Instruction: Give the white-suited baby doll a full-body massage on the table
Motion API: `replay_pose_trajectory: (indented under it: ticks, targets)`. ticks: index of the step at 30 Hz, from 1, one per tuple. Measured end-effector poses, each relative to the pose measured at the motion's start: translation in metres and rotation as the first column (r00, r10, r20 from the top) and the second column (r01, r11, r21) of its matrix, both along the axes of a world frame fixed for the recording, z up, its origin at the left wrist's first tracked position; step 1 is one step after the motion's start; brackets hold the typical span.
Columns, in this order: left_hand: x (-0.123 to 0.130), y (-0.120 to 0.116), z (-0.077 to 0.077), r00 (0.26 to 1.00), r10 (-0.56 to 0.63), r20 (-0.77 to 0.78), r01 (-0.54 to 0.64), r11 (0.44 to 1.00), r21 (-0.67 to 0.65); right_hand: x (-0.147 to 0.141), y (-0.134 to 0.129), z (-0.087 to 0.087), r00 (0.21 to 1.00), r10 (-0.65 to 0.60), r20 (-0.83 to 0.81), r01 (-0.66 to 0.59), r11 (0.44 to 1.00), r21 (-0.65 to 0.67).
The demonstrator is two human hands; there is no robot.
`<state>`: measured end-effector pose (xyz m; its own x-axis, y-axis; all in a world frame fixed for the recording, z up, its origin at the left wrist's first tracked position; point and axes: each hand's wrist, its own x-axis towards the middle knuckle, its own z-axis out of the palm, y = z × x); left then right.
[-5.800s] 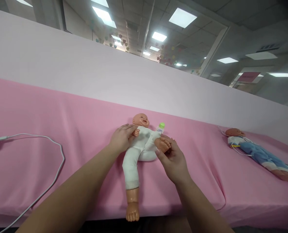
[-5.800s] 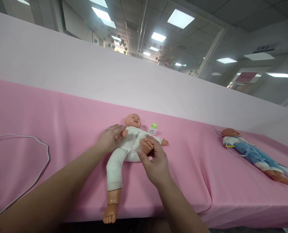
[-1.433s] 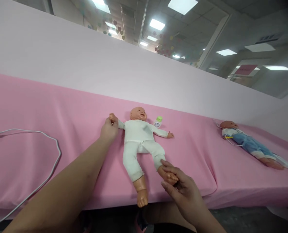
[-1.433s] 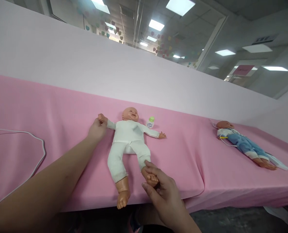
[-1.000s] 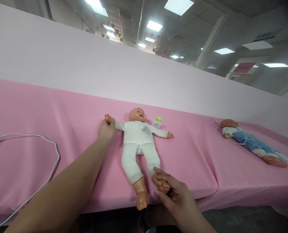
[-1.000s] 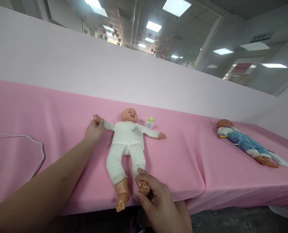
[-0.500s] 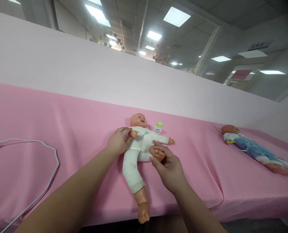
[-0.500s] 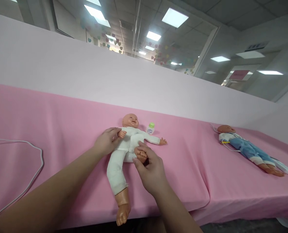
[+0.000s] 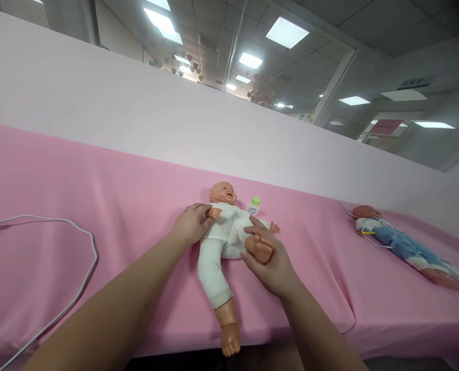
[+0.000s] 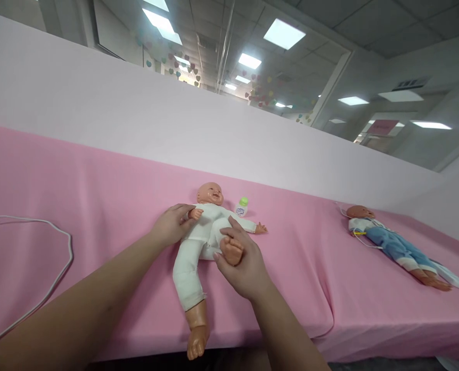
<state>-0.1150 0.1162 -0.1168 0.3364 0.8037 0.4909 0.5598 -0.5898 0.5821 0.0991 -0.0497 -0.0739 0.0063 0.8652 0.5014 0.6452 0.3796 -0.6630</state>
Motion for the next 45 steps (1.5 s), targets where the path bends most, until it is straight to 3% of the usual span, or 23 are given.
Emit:
replay_pose_trajectory:
  ticks: [4, 9, 18, 24, 30, 35, 41, 45]
  targets:
    - [-0.004, 0.005, -0.002, 1.0, 0.007, 0.008, -0.007, 1.0, -0.017, 0.008, -0.042, -0.003, 0.999, 0.025, 0.031, -0.024, 1.0, -0.018]
    - [-0.003, 0.007, -0.004, 0.998, 0.058, -0.016, -0.059, 0.998, -0.034, 0.014, -0.078, -0.024, 0.987, 0.02, 0.161, -0.002, 0.994, -0.114]
    - [0.0, 0.003, -0.005, 0.995, 0.088, -0.047, -0.089, 0.995, -0.032, 0.01, -0.081, -0.058, 0.976, 0.043, 0.214, 0.006, 0.975, -0.222]
    - [0.003, 0.0, 0.0, 0.992, 0.108, -0.07, -0.109, 0.994, -0.01, 0.018, -0.079, -0.061, 0.977, 0.058, 0.207, -0.021, 0.984, -0.177]
    - [0.011, -0.01, 0.008, 0.995, 0.022, -0.093, -0.017, 0.998, 0.058, 0.016, -0.055, -0.031, 0.997, -0.027, 0.069, 0.024, 0.999, 0.044]
    - [0.013, -0.014, 0.006, 0.991, -0.02, -0.134, 0.028, 0.998, 0.058, 0.003, -0.012, -0.008, 0.999, -0.036, -0.04, 0.039, 0.996, 0.084]
    - [0.012, -0.011, 0.003, 0.99, -0.032, -0.135, 0.04, 0.998, 0.057, -0.005, 0.044, -0.019, 0.971, -0.064, -0.229, 0.06, 0.998, -0.022]
    - [0.012, -0.01, 0.002, 0.99, -0.028, -0.139, 0.036, 0.998, 0.059, -0.008, 0.064, -0.03, 0.944, -0.106, -0.313, 0.103, 0.994, -0.027]
